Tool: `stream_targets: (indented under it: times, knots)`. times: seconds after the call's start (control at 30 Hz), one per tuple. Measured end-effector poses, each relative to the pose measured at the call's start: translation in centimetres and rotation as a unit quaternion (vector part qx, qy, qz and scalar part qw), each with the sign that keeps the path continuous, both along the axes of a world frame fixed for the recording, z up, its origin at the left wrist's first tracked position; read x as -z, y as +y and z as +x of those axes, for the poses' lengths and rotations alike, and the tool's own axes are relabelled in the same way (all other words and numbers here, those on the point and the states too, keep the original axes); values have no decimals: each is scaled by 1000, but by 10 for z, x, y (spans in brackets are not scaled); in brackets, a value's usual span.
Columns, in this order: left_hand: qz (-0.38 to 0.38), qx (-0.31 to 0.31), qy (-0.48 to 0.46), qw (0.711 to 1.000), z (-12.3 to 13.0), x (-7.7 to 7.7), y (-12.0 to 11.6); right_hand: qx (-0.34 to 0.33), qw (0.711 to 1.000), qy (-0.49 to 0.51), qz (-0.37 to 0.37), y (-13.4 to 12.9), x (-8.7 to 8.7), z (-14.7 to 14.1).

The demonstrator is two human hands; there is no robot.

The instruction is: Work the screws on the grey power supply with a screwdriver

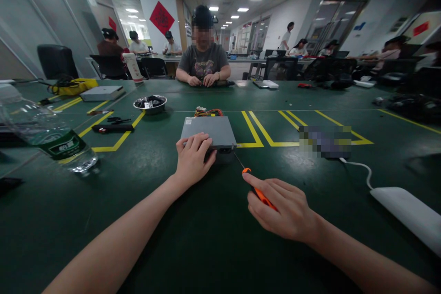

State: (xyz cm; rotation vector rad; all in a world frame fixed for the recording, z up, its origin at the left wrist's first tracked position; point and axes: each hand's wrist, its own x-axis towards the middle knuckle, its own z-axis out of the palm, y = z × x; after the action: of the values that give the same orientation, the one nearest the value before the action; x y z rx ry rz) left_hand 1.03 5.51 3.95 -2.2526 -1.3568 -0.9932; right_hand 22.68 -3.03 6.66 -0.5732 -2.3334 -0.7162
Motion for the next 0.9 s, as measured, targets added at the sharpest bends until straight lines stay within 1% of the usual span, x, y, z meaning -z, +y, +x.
stream_targets:
  times: [0.1,0.2,0.27,0.33,0.47,0.57,0.67,0.8,0.9]
  knots:
    - [1,0,-3,1000,0,0,0,20,999,-23,-15,-8,-1,-7]
    - [3,0,-3,1000,0,0,0,66,993,-68,-72,-18,-5,-16]
    - [3,0,-2,1000,1,-1,-1,80,990,-77,-85,-24,-7,-20]
    - [0,0,0,1000,1,-1,-1,87,990,-77,-77,-25,-11,-20]
    - [-1,-2,2,1000,1,-1,0,116,991,-48,-36,-23,-15,-15]
    - [2,-5,2,1000,1,-1,0,133,989,-40,-53,-23,-15,-15]
    - [4,-3,3,1000,0,0,1,125,987,-51,-88,-25,-13,-19]
    - [6,-1,0,1000,1,0,1,93,990,-76,-70,-25,-15,-18]
    - [5,-1,2,1000,1,0,1,97,991,-61,-63,-24,-18,-15]
